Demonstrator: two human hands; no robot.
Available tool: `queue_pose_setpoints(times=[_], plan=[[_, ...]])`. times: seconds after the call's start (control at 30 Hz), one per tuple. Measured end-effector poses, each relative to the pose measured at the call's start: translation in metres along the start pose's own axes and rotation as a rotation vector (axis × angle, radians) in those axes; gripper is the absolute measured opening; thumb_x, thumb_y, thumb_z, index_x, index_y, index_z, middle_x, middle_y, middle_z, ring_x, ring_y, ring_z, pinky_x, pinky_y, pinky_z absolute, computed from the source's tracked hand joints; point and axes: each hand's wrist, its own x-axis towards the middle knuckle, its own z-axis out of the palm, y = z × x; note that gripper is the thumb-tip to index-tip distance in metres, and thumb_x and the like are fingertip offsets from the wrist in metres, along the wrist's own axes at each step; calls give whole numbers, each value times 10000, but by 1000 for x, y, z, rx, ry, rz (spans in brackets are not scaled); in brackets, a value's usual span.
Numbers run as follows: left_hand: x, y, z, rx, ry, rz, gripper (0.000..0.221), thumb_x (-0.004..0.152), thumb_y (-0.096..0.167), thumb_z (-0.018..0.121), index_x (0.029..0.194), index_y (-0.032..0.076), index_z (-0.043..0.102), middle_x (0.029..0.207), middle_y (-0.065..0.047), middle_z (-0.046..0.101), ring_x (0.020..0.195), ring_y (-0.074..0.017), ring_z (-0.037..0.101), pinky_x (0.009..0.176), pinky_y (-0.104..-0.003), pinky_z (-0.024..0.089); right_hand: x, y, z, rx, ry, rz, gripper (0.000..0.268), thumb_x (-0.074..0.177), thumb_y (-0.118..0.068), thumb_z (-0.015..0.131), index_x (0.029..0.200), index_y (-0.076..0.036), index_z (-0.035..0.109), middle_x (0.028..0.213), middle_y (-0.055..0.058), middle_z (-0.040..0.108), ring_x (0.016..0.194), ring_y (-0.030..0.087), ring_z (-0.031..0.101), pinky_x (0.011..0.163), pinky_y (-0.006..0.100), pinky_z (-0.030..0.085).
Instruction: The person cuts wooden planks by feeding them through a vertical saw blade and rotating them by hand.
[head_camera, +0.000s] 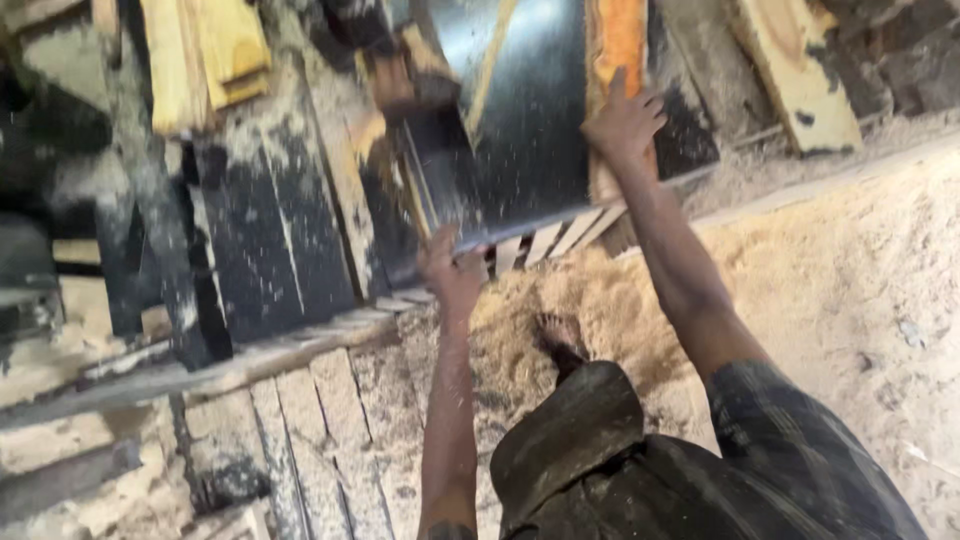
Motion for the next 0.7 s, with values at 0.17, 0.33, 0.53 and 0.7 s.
queue_pose_setpoints(times=[0.17, 0.33, 0.53, 0.7], plan=[[-101, -46, 82, -409, -393, -235, 779, 967, 328, 738, 1596, 61, 363, 1378, -184, 609, 1210, -250, 626, 1019, -356, 534, -233, 28, -14, 77, 4, -219, 991, 761, -459, 833, 1587, -204, 349, 1416, 433, 346, 1293, 635, 333, 1027, 710, 330], [-280, -76, 81, -791, -485, -503, 724, 878, 176, 769, 1491, -72, 476, 1141, -162, 607, 981, -276, 618, 826, -387, 558, -411, 119, -21, 484, -303, -172, 1325, 659, -460, 936, 1607, -67, 99, 1424, 277, 451, 1304, 437, 487, 1088, 562, 454], [-457, -51, -18, -1043, -324, -701, 835, 658, 78, 800, 1415, 25, 452, 1170, -142, 653, 1021, -249, 690, 867, -383, 618, -551, 167, 27, 917, -627, -211, 1331, 731, -225, 922, 1632, -32, -38, 1580, 308, 352, 1389, 387, 504, 1108, 451, 489], [-488, -54, -51, -944, -243, -652, 813, 688, 64, 759, 1451, -20, 491, 1250, -143, 677, 1114, -247, 693, 968, -373, 588, -587, 150, 24, 839, -860, 17, 1342, 689, -255, 872, 1621, -63, -76, 1467, 300, 489, 1261, 355, 637, 1054, 421, 552]])
